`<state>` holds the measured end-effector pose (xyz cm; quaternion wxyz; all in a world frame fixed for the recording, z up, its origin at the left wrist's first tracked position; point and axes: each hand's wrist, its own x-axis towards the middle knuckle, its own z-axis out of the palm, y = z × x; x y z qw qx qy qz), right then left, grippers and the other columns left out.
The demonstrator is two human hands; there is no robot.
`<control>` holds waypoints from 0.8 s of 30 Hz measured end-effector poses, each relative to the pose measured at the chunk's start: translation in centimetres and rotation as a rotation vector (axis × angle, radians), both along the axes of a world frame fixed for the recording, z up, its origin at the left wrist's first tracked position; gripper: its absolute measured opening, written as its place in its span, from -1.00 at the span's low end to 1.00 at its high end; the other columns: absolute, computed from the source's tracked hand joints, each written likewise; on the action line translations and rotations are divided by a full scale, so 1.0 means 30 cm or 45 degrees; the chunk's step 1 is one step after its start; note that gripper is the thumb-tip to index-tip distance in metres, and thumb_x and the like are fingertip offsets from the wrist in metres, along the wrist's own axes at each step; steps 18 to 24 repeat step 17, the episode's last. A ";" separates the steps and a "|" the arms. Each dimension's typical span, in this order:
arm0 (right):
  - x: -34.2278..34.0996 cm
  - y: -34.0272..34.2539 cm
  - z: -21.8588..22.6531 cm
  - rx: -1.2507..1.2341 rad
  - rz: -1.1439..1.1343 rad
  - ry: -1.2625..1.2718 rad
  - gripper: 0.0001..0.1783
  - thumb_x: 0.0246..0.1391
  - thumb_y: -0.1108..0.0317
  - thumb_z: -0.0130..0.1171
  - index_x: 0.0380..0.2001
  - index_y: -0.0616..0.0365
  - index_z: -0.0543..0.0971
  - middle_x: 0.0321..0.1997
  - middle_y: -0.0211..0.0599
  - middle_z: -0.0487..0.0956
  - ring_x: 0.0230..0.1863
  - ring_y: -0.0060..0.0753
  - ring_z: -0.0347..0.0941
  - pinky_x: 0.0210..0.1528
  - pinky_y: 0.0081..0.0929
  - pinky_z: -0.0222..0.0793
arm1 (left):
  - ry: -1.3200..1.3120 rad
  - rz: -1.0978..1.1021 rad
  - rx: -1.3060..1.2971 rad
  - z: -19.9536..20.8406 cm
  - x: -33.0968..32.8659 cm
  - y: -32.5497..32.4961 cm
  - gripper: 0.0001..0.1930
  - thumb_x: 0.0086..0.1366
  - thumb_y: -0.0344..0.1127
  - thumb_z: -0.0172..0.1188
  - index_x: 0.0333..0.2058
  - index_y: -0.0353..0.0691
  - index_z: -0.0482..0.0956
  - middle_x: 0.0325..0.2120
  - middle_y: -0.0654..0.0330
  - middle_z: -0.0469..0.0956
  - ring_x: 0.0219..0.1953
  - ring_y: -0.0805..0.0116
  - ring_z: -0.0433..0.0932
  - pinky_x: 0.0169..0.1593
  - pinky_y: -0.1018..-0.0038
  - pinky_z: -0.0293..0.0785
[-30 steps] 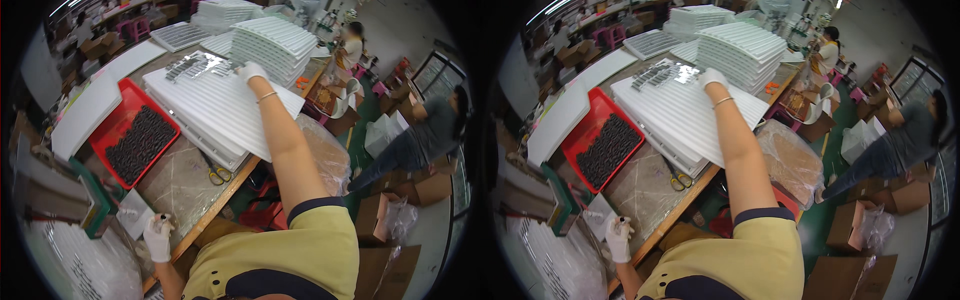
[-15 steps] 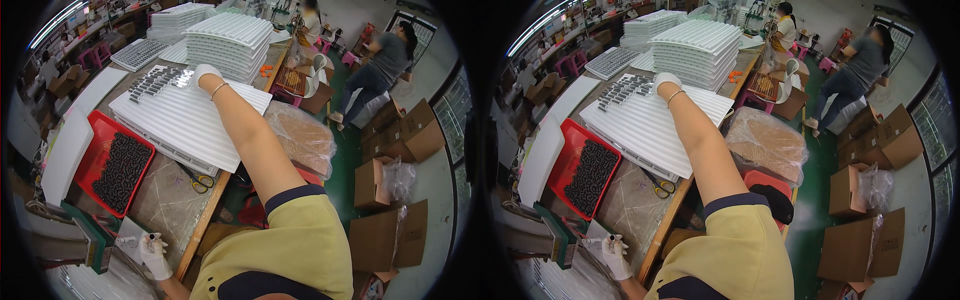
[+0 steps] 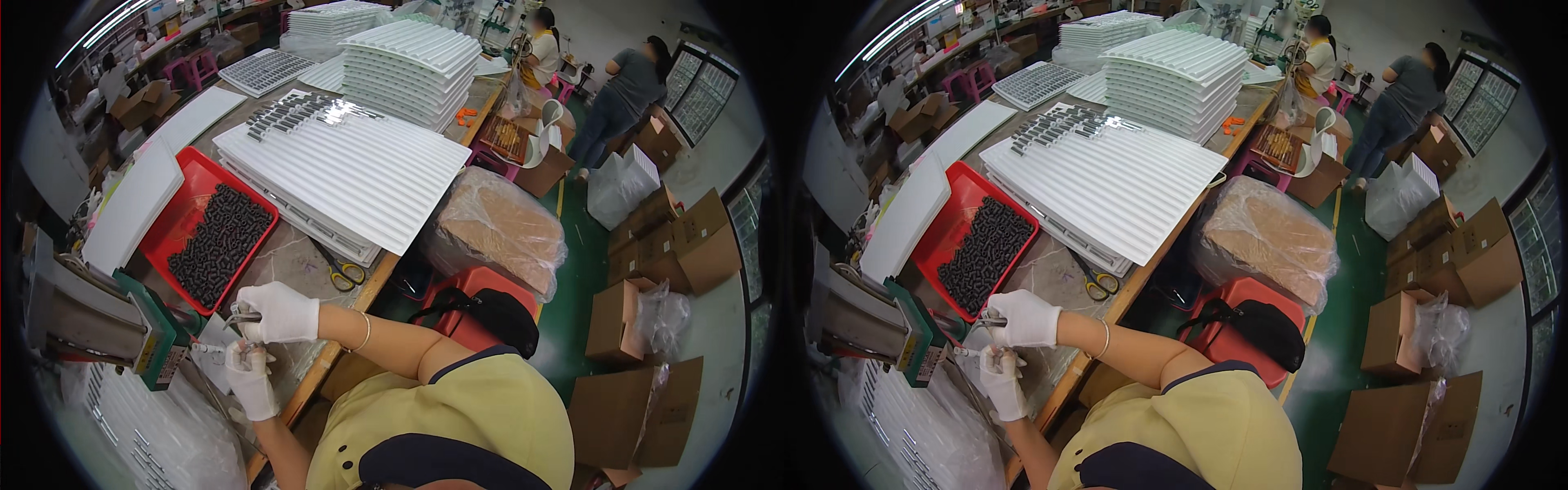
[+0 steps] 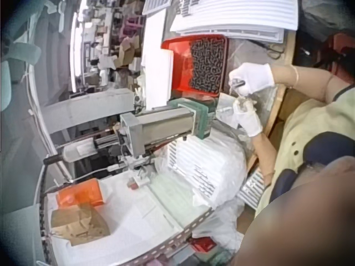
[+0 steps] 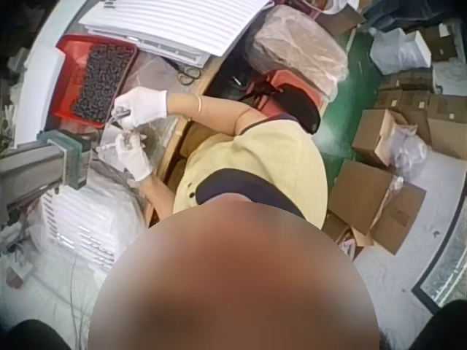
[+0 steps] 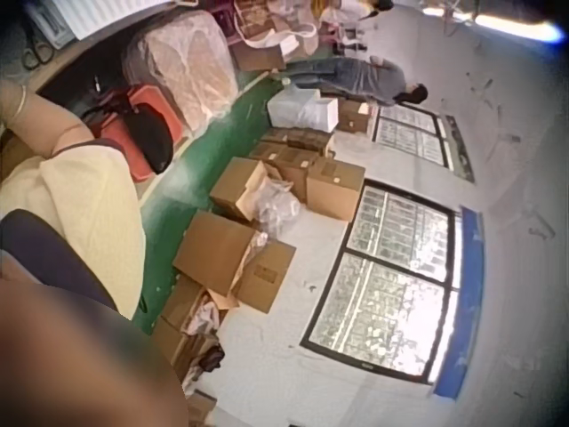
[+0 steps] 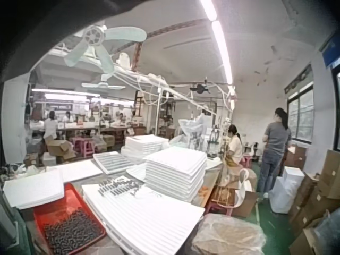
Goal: Assembling small metal rods and plastic caps using a pneumatic press machine.
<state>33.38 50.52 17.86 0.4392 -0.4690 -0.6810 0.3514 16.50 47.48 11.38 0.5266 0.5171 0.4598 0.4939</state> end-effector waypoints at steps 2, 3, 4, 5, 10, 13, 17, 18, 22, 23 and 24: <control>-0.008 -0.006 -0.027 0.041 0.053 -0.041 -0.73 -0.18 0.30 0.22 -0.39 0.21 0.45 -0.52 -0.08 0.53 -0.43 -0.03 0.51 -0.36 -0.31 0.40 | 0.020 0.003 0.001 -0.026 -0.009 -0.013 -0.79 0.19 -0.51 0.10 -0.18 -0.25 0.37 -0.40 0.21 0.48 -0.52 0.53 0.47 -0.54 0.71 0.25; -0.009 -0.010 -0.031 0.082 0.095 -0.089 -0.73 -0.18 0.30 0.23 -0.39 0.19 0.45 -0.52 -0.09 0.52 -0.43 -0.01 0.50 -0.36 -0.30 0.39 | 0.033 0.022 -0.010 -0.043 -0.019 -0.015 -0.79 0.20 -0.49 0.11 -0.17 -0.25 0.37 -0.40 0.22 0.49 -0.52 0.54 0.47 -0.55 0.72 0.25; -0.011 -0.016 -0.033 0.081 0.091 -0.084 -0.73 -0.18 0.30 0.23 -0.39 0.19 0.45 -0.52 -0.09 0.52 -0.43 -0.01 0.50 -0.36 -0.30 0.39 | 0.045 0.039 -0.021 -0.056 -0.022 -0.015 -0.79 0.21 -0.46 0.12 -0.17 -0.26 0.37 -0.39 0.22 0.49 -0.52 0.54 0.47 -0.55 0.73 0.25; -0.014 -0.022 -0.032 0.082 0.144 -0.219 -0.72 -0.17 0.28 0.24 -0.40 0.18 0.45 -0.52 -0.09 0.52 -0.42 0.00 0.50 -0.36 -0.29 0.39 | 0.051 0.036 -0.023 -0.066 -0.016 -0.014 -0.79 0.21 -0.46 0.12 -0.17 -0.26 0.37 -0.39 0.22 0.49 -0.52 0.54 0.47 -0.55 0.73 0.25; -0.029 0.003 -0.077 0.076 0.258 -0.111 -0.61 -0.16 0.15 0.29 -0.29 0.14 0.49 -0.41 -0.14 0.56 -0.35 -0.04 0.52 -0.31 -0.27 0.41 | -0.018 0.262 0.024 -0.047 -0.004 -0.028 -0.77 0.23 -0.42 0.15 -0.15 -0.29 0.40 -0.37 0.22 0.49 -0.50 0.55 0.45 -0.56 0.71 0.29; -0.034 -0.008 -0.137 -0.031 0.243 -0.032 -0.65 -0.16 0.31 0.32 -0.24 0.18 0.56 -0.36 -0.16 0.60 -0.32 -0.33 0.58 -0.25 -0.45 0.46 | 0.169 0.181 -0.058 -0.003 0.017 -0.025 -0.74 0.17 -0.48 0.15 -0.14 -0.35 0.45 -0.34 0.19 0.51 -0.44 0.53 0.47 -0.46 0.65 0.42; -0.144 -0.020 -0.110 -0.411 0.362 0.185 -0.81 -0.02 0.42 0.22 -0.28 0.15 0.59 -0.35 -0.32 0.63 -0.32 -0.57 0.55 -0.24 -0.61 0.46 | 0.426 0.320 -0.151 0.040 -0.065 -0.043 -0.55 -0.11 -0.40 0.42 -0.22 -0.28 0.43 -0.51 0.21 0.54 -0.54 0.50 0.49 -0.37 0.57 0.43; -0.144 -0.020 -0.110 -0.411 0.362 0.185 -0.81 -0.02 0.42 0.22 -0.28 0.15 0.59 -0.35 -0.32 0.63 -0.32 -0.57 0.55 -0.24 -0.61 0.46 | 0.426 0.320 -0.151 0.040 -0.065 -0.043 -0.55 -0.11 -0.40 0.42 -0.22 -0.28 0.43 -0.51 0.21 0.54 -0.54 0.50 0.49 -0.37 0.57 0.43; -0.144 -0.020 -0.110 -0.411 0.362 0.185 -0.81 -0.02 0.42 0.22 -0.28 0.15 0.59 -0.35 -0.32 0.63 -0.32 -0.57 0.55 -0.24 -0.61 0.46 | 0.426 0.320 -0.151 0.040 -0.065 -0.043 -0.55 -0.11 -0.40 0.42 -0.22 -0.28 0.43 -0.51 0.21 0.54 -0.54 0.50 0.49 -0.37 0.57 0.43; -0.144 -0.020 -0.110 -0.411 0.362 0.185 -0.81 -0.02 0.42 0.22 -0.28 0.15 0.59 -0.35 -0.32 0.63 -0.32 -0.57 0.55 -0.24 -0.61 0.46 | 0.426 0.320 -0.151 0.040 -0.065 -0.043 -0.55 -0.11 -0.40 0.42 -0.22 -0.28 0.43 -0.51 0.21 0.54 -0.54 0.50 0.49 -0.37 0.57 0.43; -0.144 -0.020 -0.110 -0.411 0.362 0.185 -0.81 -0.02 0.42 0.22 -0.28 0.15 0.59 -0.35 -0.32 0.63 -0.32 -0.57 0.55 -0.24 -0.61 0.46 | 0.426 0.320 -0.151 0.040 -0.065 -0.043 -0.55 -0.11 -0.40 0.42 -0.22 -0.28 0.43 -0.51 0.21 0.54 -0.54 0.50 0.49 -0.37 0.57 0.43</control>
